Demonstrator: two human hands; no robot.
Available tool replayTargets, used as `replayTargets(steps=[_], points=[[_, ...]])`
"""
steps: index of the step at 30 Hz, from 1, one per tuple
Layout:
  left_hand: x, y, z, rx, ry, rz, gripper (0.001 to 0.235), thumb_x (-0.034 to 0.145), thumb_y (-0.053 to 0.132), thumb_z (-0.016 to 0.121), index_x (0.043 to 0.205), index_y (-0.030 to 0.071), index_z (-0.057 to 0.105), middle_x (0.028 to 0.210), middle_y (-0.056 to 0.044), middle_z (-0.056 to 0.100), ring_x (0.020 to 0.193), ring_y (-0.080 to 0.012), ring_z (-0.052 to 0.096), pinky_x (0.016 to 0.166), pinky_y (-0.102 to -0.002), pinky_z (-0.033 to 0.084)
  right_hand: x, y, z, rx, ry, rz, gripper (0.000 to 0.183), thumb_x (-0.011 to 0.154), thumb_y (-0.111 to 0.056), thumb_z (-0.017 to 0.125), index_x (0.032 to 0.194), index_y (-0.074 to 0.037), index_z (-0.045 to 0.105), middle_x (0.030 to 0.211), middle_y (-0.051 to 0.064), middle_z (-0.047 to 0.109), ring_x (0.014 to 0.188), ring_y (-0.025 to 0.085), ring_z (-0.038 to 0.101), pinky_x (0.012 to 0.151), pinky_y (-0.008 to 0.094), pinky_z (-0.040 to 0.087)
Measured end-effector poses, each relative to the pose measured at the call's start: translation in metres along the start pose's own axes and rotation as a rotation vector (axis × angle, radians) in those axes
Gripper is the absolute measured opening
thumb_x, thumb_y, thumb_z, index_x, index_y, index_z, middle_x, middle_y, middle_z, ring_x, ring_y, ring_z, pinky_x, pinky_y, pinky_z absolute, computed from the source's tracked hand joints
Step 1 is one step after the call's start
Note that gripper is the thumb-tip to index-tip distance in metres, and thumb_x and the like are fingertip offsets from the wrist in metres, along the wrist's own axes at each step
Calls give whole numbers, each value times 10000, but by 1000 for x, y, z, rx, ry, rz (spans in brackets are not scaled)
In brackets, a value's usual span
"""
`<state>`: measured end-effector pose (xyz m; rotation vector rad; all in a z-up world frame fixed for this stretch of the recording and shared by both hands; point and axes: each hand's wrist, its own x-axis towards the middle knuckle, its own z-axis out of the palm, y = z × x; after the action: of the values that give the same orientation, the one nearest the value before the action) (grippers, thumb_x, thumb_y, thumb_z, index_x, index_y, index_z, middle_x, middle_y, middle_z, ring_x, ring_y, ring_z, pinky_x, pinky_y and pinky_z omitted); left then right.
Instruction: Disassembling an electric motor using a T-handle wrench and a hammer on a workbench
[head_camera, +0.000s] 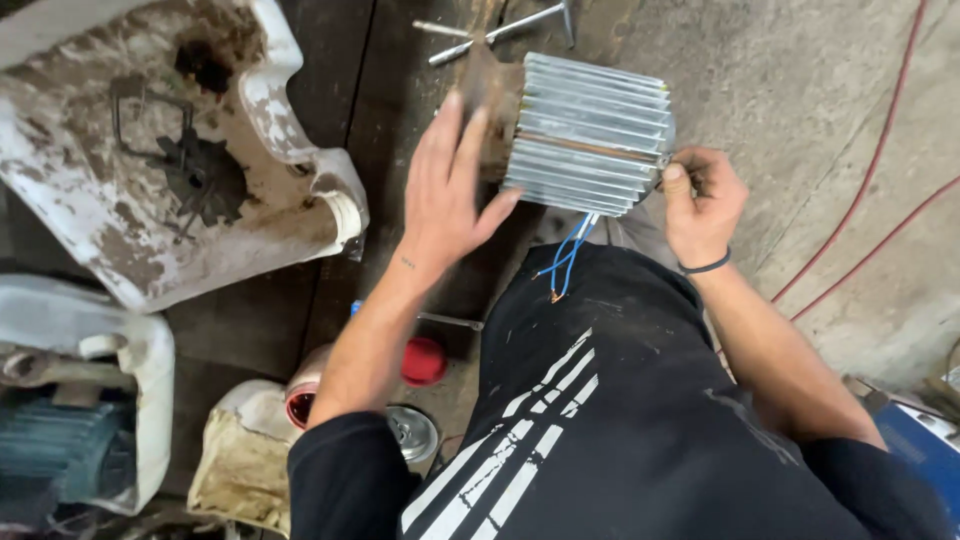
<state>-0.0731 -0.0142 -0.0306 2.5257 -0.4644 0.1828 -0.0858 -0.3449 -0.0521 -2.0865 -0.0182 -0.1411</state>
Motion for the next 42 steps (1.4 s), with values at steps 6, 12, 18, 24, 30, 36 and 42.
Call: replayTargets(steps=[6,12,18,24,30,36,42], points=[[-4,8,-4,46,73,132,640,1090,546,568,1483,42,544,1603,-177,392,1502,-395,412,1221,-546,444,-1,2,-3,-41,-12,-33,372,1145,-333,605,1059,29,603,864,137,664,777,228,653,724,353,500],[1,-2,5,52,-83,-31,840,1091,681,477,1650,85,285,1716,-178,201,1626,-362,274,1344,-515,333,0,5,-1,12,-17,-39,365,1146,-305,612,1116,57,581,883,161,633,759,244,644,706,356,500],[-7,-10,12,0,193,151,568,1015,592,597,1396,177,680,1578,-145,464,1445,-385,463,1191,-527,391,-1,36,-3,164,-16,-93,156,1128,-38,668,1107,113,634,875,212,646,685,295,682,587,364,507],[32,-6,-5,-21,78,110,276,1098,219,620,1336,80,639,1521,-126,494,1416,-352,483,1126,-468,518,-1,17,0,54,-10,-67,329,1146,-244,624,1109,74,550,908,203,625,745,279,662,675,358,498],[70,-25,-35,-211,-51,237,113,923,107,820,990,35,764,1182,-52,730,1216,-316,565,994,-425,541,8,31,0,-125,43,-305,366,1147,-295,602,1077,63,632,981,229,684,871,353,655,778,446,516],[76,-21,-32,-49,-104,292,147,862,120,833,899,48,710,1092,-4,724,1123,-271,575,803,-395,544,7,52,1,-182,-12,-358,432,1166,-322,483,1042,70,615,935,217,633,832,370,626,768,451,486],[78,-14,-37,-147,-99,266,148,877,60,799,928,30,664,1115,-50,712,1130,-281,588,953,-402,538,27,45,-35,-436,-326,-261,546,1153,-507,469,1018,-36,711,867,96,696,752,262,668,634,393,512]])
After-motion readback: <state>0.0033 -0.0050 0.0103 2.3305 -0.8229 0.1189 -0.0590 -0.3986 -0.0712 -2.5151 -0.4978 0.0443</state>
